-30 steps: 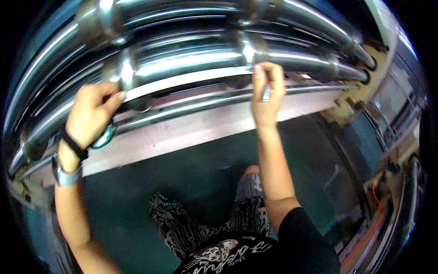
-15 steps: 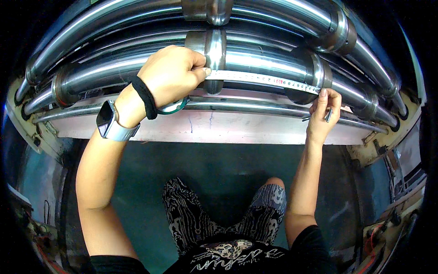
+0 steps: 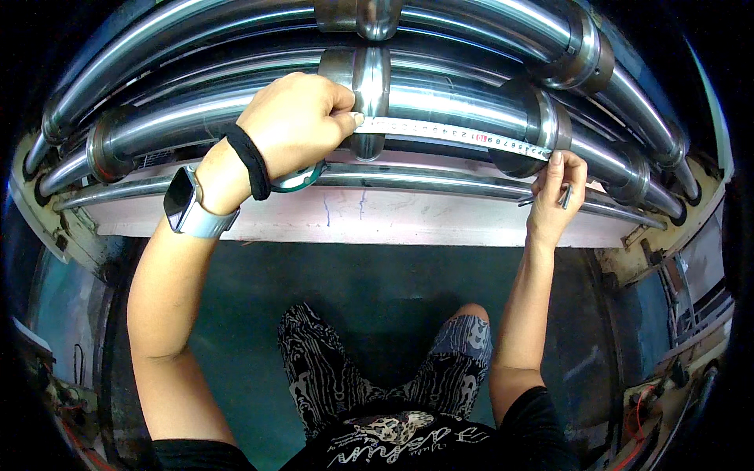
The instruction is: The person uses a tape measure to measure the circumference of several large, horizontal metal pipes on a machine. They wrap the tape around the pipes and mark specific points on the metal surface with a pen. The person moves along the machinery to measure different sections of the pipes.
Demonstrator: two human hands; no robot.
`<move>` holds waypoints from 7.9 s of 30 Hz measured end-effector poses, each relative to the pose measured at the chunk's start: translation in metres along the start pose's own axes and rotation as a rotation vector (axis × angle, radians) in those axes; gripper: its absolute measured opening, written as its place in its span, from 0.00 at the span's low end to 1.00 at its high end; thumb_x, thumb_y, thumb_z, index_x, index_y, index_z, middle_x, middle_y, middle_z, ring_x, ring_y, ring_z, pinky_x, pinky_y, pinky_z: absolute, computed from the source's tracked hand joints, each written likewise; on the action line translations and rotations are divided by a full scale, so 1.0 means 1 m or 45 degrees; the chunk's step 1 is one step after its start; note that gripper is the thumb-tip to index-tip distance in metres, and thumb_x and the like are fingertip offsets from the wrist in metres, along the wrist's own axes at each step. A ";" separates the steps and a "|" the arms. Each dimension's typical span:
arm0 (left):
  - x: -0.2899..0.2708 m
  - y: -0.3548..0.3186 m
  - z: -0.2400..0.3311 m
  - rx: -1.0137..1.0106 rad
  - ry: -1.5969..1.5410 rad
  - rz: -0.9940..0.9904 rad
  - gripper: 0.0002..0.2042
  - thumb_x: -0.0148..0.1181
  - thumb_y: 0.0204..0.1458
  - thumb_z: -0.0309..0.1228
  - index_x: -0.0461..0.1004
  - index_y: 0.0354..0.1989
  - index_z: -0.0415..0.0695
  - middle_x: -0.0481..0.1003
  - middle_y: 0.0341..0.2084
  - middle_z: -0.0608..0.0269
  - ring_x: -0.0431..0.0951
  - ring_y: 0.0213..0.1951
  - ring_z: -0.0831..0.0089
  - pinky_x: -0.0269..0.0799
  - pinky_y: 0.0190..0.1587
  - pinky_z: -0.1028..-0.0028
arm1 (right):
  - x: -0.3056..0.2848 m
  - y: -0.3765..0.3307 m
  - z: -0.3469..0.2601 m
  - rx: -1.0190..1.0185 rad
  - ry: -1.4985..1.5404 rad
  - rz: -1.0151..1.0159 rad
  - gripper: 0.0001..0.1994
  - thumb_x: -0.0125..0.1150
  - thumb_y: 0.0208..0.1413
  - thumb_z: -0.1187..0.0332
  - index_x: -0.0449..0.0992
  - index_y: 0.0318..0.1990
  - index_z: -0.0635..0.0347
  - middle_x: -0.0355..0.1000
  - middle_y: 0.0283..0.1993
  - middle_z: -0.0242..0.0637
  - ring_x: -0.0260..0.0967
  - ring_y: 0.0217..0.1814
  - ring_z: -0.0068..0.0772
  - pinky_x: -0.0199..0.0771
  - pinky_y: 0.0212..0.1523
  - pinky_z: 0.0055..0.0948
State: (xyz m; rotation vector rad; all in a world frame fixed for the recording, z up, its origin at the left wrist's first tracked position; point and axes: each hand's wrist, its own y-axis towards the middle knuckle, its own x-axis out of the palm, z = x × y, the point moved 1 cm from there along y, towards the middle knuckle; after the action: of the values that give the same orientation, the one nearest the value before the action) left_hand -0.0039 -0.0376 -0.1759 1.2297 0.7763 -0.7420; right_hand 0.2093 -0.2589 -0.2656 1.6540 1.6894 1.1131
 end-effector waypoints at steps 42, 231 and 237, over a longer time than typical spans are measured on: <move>0.000 0.002 0.004 -0.099 -0.120 -0.057 0.13 0.54 0.49 0.29 0.63 0.15 0.38 0.62 0.09 0.66 0.60 0.16 0.80 0.54 0.19 0.76 | 0.022 -0.032 0.048 0.988 1.252 -0.205 0.22 0.63 0.43 0.47 0.62 0.30 0.54 0.65 0.26 0.35 0.52 0.15 0.12 0.46 0.08 0.10; 0.000 0.001 0.008 0.025 0.098 0.037 0.13 0.51 0.47 0.37 0.69 0.19 0.40 0.68 0.14 0.49 0.69 0.22 0.52 0.60 0.25 0.60 | -0.006 0.005 -0.003 0.119 0.132 -0.063 0.07 0.52 0.56 0.67 0.65 0.32 0.60 0.57 0.18 0.23 0.51 0.16 0.10 0.51 0.14 0.12; 0.000 -0.001 0.007 0.040 0.102 0.055 0.13 0.51 0.47 0.37 0.70 0.19 0.40 0.68 0.14 0.49 0.69 0.22 0.52 0.60 0.25 0.60 | -0.006 0.005 -0.001 0.110 0.141 -0.078 0.07 0.52 0.56 0.67 0.65 0.33 0.60 0.57 0.18 0.24 0.52 0.16 0.10 0.52 0.14 0.12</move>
State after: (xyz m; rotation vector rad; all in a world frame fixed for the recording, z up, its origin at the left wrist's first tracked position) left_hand -0.0035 -0.0443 -0.1754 1.3074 0.8035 -0.6754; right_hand 0.2116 -0.2656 -0.2616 1.6075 1.8698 1.1358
